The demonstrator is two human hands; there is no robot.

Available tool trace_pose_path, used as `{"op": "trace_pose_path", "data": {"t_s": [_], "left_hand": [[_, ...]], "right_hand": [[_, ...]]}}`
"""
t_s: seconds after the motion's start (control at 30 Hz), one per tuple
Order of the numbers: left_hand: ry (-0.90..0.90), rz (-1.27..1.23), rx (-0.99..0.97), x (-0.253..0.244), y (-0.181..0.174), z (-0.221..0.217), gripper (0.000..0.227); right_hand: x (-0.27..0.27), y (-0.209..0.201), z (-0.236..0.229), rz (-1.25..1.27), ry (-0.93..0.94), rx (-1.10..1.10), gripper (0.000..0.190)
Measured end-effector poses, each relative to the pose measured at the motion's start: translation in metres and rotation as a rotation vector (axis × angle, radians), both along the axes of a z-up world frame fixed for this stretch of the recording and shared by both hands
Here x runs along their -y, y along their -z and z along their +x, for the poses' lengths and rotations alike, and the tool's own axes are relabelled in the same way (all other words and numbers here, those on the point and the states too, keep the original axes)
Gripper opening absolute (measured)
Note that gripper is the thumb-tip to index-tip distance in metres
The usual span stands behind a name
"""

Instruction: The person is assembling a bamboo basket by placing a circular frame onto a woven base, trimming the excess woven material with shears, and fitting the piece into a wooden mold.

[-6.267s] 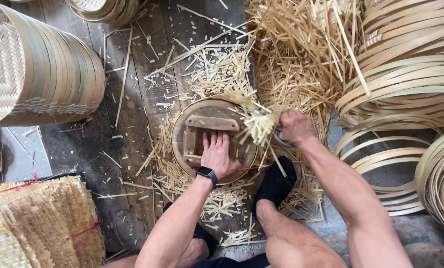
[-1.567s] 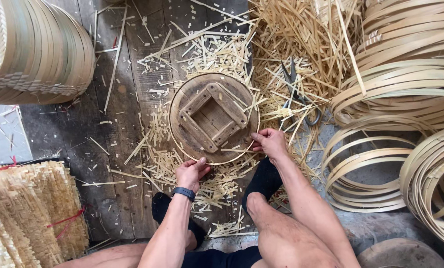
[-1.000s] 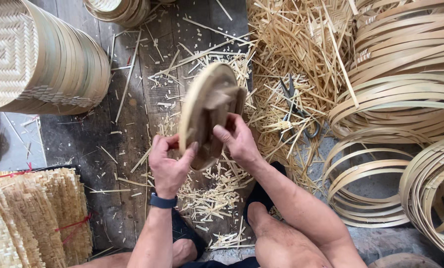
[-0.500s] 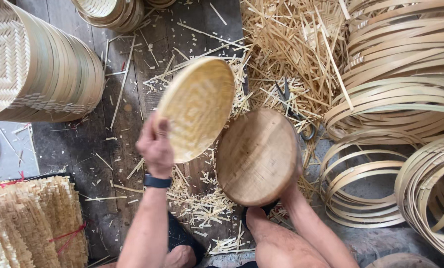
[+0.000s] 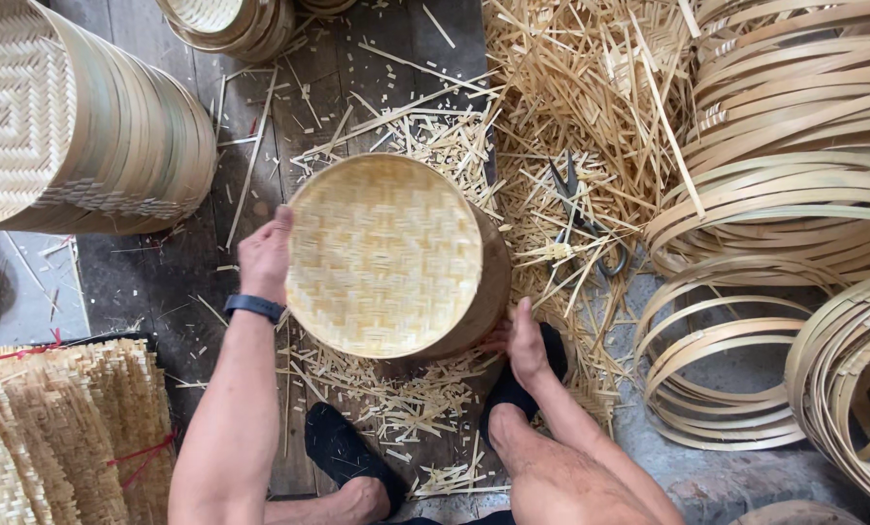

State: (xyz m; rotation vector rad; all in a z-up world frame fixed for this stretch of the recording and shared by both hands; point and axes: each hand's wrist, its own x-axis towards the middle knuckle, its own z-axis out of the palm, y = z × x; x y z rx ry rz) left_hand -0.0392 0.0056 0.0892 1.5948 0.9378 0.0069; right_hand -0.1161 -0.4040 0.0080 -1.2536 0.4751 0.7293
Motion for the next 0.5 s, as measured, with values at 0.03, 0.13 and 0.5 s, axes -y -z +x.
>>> {"op": "trace_pose_path", "data": {"t_s": [0.03,0.13,0.5], "left_hand": [[0.035,0.009,-0.033,0.005,0.007,0.003,0.074],[0.141,0.147,-0.08,0.028,0.017,0.013,0.072],[0.934,0.867,0.417,0.257,0.011,-0.063,0.057]], "right_hand": [[0.003,0.005,-0.004,-0.165,-0.028,0.053,0.079],[0.017,0.0,-0.02,-0.667,-0.08,0.431,0.054],[0.003,-0.013,-0.02,-1.044,-0.144,0.916,0.018]]}}
